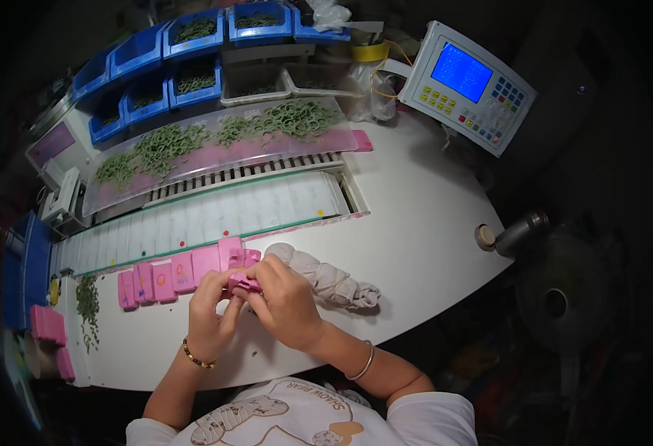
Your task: Assembling small plastic toy components using molds and decorative pieces at a production station.
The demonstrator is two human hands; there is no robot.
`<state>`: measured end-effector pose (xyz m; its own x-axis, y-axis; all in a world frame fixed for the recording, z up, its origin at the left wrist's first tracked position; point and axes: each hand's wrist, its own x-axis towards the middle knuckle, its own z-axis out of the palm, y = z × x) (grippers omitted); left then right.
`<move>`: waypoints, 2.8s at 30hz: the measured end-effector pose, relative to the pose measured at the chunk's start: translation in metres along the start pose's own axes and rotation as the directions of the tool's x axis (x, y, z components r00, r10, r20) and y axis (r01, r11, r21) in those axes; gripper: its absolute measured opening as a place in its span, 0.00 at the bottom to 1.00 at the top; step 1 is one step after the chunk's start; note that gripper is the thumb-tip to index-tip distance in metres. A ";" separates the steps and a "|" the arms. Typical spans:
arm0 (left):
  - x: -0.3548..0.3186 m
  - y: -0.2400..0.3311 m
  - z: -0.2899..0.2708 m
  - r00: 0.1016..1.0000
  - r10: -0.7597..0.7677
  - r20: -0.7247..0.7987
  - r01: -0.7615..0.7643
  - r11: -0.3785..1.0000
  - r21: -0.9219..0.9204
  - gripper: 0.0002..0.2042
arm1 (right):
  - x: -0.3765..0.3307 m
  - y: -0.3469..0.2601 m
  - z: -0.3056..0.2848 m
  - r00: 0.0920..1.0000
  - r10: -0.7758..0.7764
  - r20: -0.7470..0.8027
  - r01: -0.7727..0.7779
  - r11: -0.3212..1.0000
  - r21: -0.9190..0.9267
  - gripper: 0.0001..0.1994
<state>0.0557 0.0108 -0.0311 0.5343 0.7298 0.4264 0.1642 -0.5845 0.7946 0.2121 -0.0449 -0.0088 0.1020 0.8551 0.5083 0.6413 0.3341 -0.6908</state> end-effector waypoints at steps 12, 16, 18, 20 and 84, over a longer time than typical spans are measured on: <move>0.004 0.010 0.002 0.983 0.078 -0.163 -0.093 0.992 -0.086 0.25 | 0.015 0.013 -0.012 0.842 0.454 0.293 -0.509 0.485 0.711 0.10; 0.011 0.015 0.000 0.931 0.311 -0.192 -0.283 0.946 0.161 0.30 | 0.014 0.009 0.002 0.803 0.552 0.223 -0.475 0.367 0.800 0.11; 0.011 0.005 0.008 0.923 0.318 -0.217 -0.300 0.947 0.110 0.31 | 0.016 0.002 0.001 0.778 0.560 0.283 -0.493 0.267 0.828 0.10; 0.009 0.001 0.008 0.915 0.325 -0.240 -0.321 0.945 0.057 0.32 | 0.011 0.001 0.002 0.831 0.496 0.250 -0.470 0.389 0.792 0.10; -0.022 0.009 -0.006 0.979 -0.205 -0.019 0.138 0.722 -0.678 0.12 | -0.004 -0.006 -0.008 0.993 -0.089 0.077 0.081 0.991 0.103 0.13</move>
<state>0.0407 -0.0084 -0.0306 0.4732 0.8409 0.2627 -0.3703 -0.0807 0.9254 0.2141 -0.0532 -0.0026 -0.0148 0.8499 0.5267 0.5658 0.4414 -0.6964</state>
